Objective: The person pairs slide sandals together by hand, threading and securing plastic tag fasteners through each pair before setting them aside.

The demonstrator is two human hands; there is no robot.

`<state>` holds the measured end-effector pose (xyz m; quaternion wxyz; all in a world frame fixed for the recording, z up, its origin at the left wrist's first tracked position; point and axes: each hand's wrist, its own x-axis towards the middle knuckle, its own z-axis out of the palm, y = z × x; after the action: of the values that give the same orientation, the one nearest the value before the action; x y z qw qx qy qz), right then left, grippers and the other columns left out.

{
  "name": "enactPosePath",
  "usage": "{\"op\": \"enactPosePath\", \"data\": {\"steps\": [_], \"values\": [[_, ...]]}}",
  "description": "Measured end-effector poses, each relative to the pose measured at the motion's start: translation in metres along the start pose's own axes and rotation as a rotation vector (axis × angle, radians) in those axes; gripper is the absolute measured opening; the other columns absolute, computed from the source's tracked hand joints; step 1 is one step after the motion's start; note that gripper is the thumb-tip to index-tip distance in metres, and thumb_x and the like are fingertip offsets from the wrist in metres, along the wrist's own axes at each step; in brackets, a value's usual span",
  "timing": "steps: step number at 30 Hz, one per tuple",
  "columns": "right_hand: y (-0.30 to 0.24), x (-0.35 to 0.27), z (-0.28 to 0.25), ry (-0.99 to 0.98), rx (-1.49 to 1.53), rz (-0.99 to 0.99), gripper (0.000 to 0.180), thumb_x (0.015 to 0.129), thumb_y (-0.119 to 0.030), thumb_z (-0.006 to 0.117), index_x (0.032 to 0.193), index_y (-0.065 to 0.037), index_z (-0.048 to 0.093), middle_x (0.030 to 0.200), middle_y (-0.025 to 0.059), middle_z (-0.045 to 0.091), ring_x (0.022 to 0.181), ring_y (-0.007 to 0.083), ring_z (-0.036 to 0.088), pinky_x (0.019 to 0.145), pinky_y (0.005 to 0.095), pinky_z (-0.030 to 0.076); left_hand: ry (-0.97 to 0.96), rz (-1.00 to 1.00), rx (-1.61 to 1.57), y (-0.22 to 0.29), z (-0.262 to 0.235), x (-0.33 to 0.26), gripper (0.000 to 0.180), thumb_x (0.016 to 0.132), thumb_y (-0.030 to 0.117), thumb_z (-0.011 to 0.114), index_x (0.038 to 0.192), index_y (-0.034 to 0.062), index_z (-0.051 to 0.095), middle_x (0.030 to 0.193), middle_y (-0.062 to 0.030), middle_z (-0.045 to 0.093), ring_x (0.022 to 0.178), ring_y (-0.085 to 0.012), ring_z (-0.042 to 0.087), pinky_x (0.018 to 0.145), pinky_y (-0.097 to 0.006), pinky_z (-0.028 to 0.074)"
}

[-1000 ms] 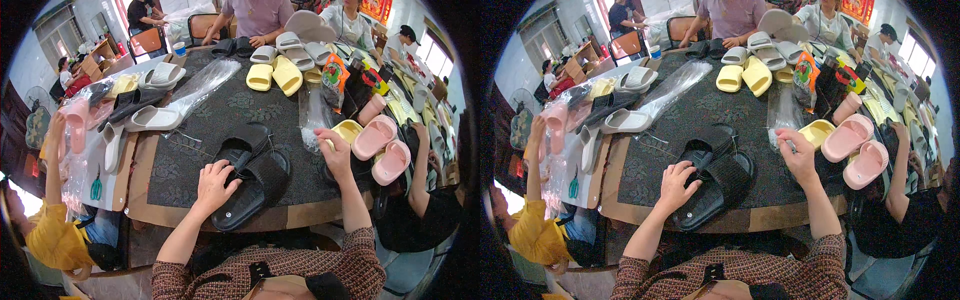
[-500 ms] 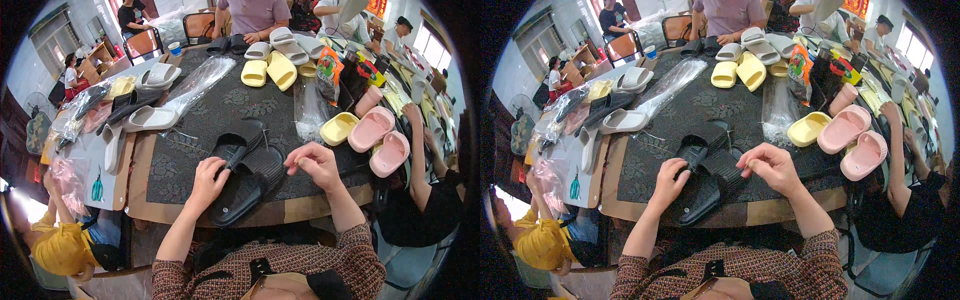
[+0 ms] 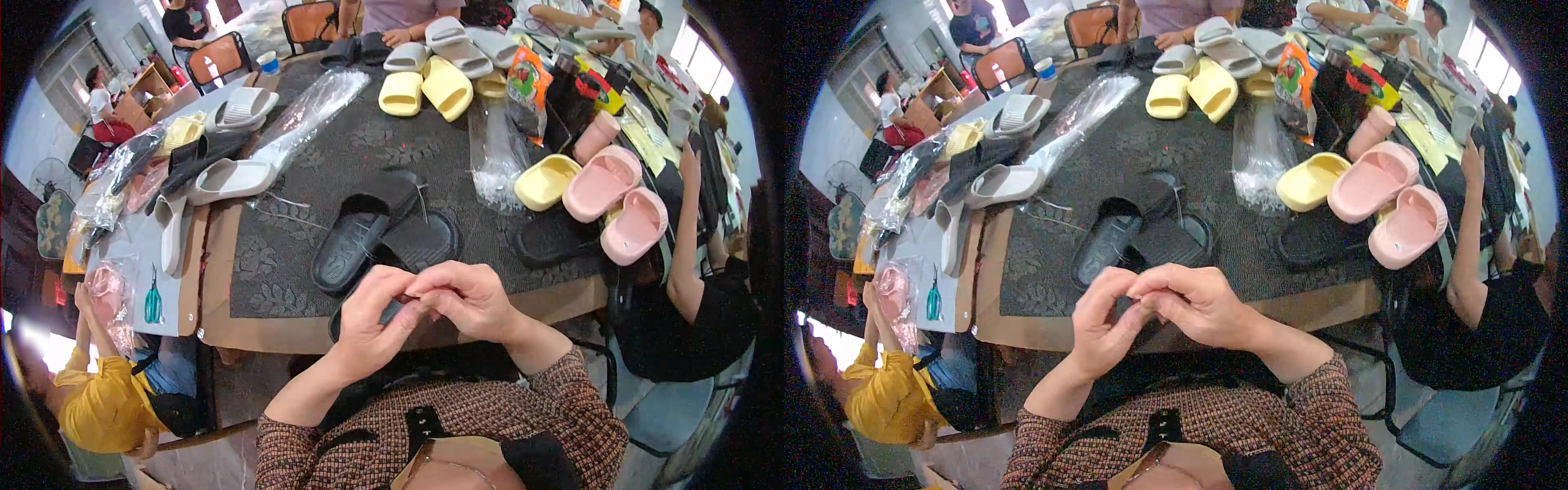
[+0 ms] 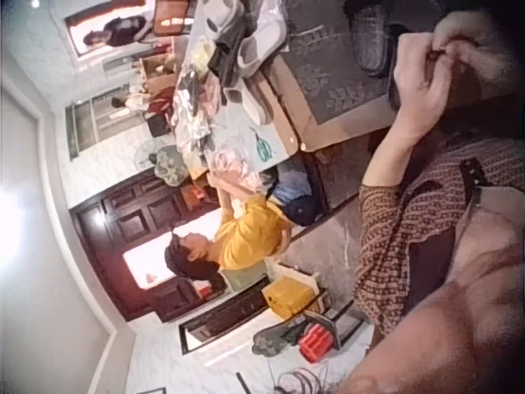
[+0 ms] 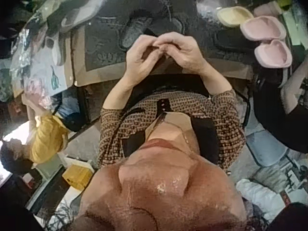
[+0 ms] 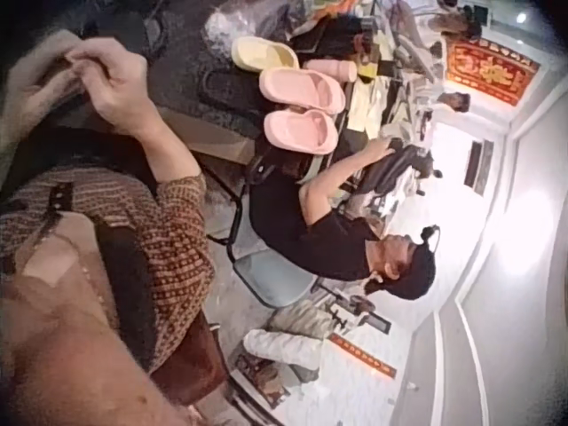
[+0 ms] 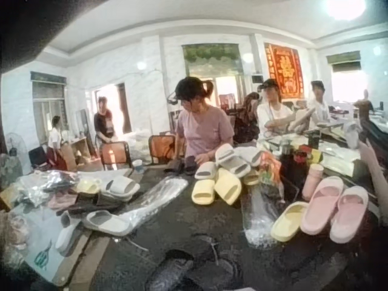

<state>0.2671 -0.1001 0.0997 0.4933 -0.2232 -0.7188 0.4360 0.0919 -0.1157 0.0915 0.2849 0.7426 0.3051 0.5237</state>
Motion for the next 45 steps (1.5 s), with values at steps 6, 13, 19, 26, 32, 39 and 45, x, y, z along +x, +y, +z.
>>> {"op": "enactPosePath", "data": {"steps": [6, 13, 19, 26, 32, 39, 45], "values": [[0.0, -0.003, 0.014, -0.01, 0.138, 0.022, 0.019, 0.093, -0.005, 0.056, 0.111, 0.001, 0.058, 0.09, 0.0063, 0.064, 0.068, 0.0076, 0.057, 0.059, 0.0209, 0.048, 0.065, -0.124, -0.126, 0.007, -0.001, -0.016, 0.021, 0.08, 0.0, 0.068, 0.1, -0.0016, 0.06, 0.092, -0.0102, 0.059, 0.08, -0.0193, 0.057, 0.07, -0.028, 0.046], [0.009, -0.002, 0.029, 0.039, 0.006, -0.104, 0.022, 0.089, -0.006, 0.062, 0.109, 0.0, 0.058, 0.089, 0.0081, 0.065, 0.069, 0.0122, 0.062, 0.06, 0.0253, 0.05, 0.198, -0.092, -0.23, 0.004, -0.005, -0.034, 0.015, 0.081, -0.008, 0.06, 0.094, -0.0001, 0.06, 0.096, -0.0112, 0.056, 0.08, -0.0141, 0.053, 0.067, -0.023, 0.044], [0.026, -0.018, 0.011, -0.075, -0.349, -0.227, 0.021, 0.076, -0.002, 0.069, 0.097, -0.002, 0.064, 0.074, 0.0074, 0.063, 0.059, 0.0229, 0.059, 0.052, 0.0332, 0.044, 0.562, -0.195, -0.538, 0.002, -0.048, -0.03, 0.005, 0.091, 0.007, 0.052, 0.094, 0.0028, 0.052, 0.09, -0.0181, 0.06, 0.061, -0.0166, 0.051, 0.059, -0.03, 0.047], [0.025, -0.046, -0.026, -0.128, -0.381, 0.195, 0.011, 0.08, -0.006, 0.066, 0.091, -0.003, 0.064, 0.08, 0.0107, 0.065, 0.07, 0.0265, 0.064, 0.061, 0.0337, 0.051, 0.644, -0.277, -0.676, -0.002, -0.102, -0.043, 0.008, 0.095, 0.012, 0.047, 0.095, 0.0042, 0.05, 0.072, -0.0075, 0.053, 0.052, -0.014, 0.044, 0.05, -0.029, 0.035], [0.022, -0.052, -0.048, -0.131, -0.425, 0.305, 0.011, 0.081, -0.006, 0.065, 0.091, -0.002, 0.065, 0.082, 0.0115, 0.065, 0.074, 0.0255, 0.065, 0.065, 0.0324, 0.052, 0.672, -0.235, -0.615, -0.015, -0.112, -0.038, 0.007, 0.095, 0.011, 0.046, 0.093, 0.0048, 0.049, 0.065, -0.0019, 0.043, 0.049, -0.0111, 0.036, 0.051, -0.028, 0.032], [0.031, -0.051, -0.064, -0.134, -0.443, 0.391, 0.011, 0.083, -0.007, 0.064, 0.091, -0.001, 0.064, 0.083, 0.0119, 0.066, 0.076, 0.0263, 0.065, 0.067, 0.0332, 0.052, 0.736, -0.145, -0.43, -0.024, -0.149, -0.055, 0.008, 0.095, 0.01, 0.047, 0.089, 0.0049, 0.049, 0.058, 0.0013, 0.034, 0.054, -0.0113, 0.036, 0.057, -0.029, 0.033], [0.037, -0.035, -0.061, -0.064, -0.55, 0.412, 0.013, 0.083, -0.006, 0.063, 0.095, 0.0, 0.063, 0.087, 0.0136, 0.064, 0.078, 0.0273, 0.064, 0.068, 0.0333, 0.051, 0.826, -0.079, -0.521, -0.016, -0.207, -0.101, 0.011, 0.097, 0.013, 0.046, 0.091, 0.0047, 0.051, 0.06, 0.0012, 0.036, 0.052, -0.0095, 0.036, 0.053, -0.025, 0.032]]}}
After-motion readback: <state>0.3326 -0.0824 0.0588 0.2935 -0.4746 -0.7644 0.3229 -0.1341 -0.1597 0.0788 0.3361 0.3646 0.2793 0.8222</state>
